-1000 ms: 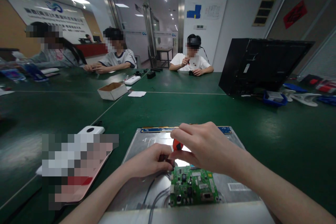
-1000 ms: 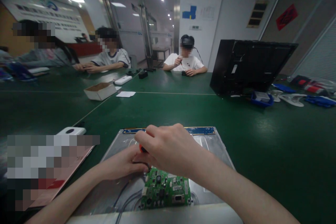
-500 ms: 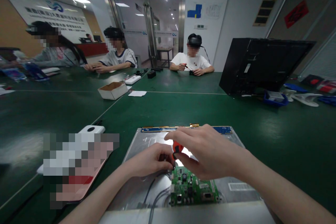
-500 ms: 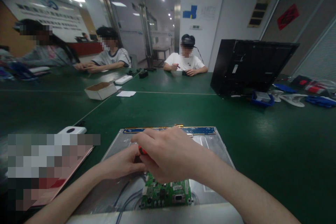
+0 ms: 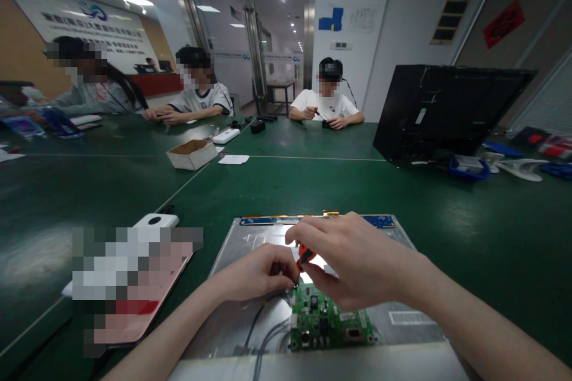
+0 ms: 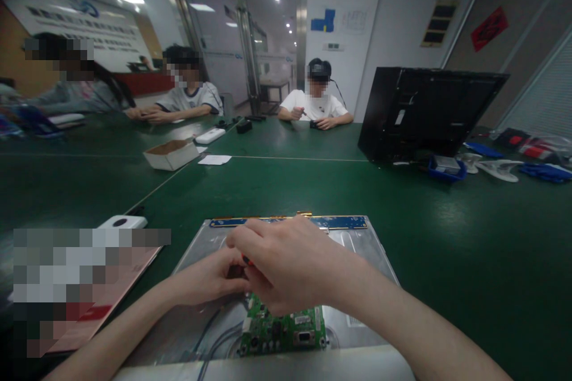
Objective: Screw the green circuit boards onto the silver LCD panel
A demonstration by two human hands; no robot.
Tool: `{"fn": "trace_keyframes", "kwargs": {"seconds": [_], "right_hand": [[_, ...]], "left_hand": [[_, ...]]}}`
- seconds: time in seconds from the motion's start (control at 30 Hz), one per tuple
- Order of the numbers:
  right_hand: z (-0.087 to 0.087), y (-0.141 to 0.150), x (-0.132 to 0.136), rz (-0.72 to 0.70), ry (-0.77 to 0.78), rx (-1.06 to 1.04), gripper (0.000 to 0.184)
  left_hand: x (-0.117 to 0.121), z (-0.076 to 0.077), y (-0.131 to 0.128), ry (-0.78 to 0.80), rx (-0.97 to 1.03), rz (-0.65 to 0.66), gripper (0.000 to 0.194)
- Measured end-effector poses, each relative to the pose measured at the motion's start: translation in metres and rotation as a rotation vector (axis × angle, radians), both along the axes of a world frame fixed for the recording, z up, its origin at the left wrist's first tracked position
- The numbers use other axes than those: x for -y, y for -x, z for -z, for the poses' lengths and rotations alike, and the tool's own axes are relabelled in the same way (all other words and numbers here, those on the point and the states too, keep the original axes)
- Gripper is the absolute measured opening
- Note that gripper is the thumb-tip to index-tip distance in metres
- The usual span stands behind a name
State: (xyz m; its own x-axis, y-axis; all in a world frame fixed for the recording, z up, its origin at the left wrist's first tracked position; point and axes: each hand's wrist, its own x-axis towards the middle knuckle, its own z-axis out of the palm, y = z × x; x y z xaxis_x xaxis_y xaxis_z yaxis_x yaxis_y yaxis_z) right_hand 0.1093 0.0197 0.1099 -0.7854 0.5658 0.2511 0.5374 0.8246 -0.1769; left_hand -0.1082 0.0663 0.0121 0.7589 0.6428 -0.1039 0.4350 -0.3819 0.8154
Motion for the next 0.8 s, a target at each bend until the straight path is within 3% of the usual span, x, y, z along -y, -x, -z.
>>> {"fn": "trace_keyframes", "kwargs": {"seconds": [0.3, 0.8], "right_hand": [[0.0015, 0.0002, -0.0025, 0.044, -0.035, 0.003, 0.01], [-0.0015, -0.0014, 0.0001, 0.02, 0.02, 0.029, 0.015]], "left_hand": [[0.001, 0.0004, -0.0025, 0.05, 0.003, -0.013, 0.004], [0.0004, 0.0003, -0.0009, 0.002, -0.034, -0.003, 0.012]]}}
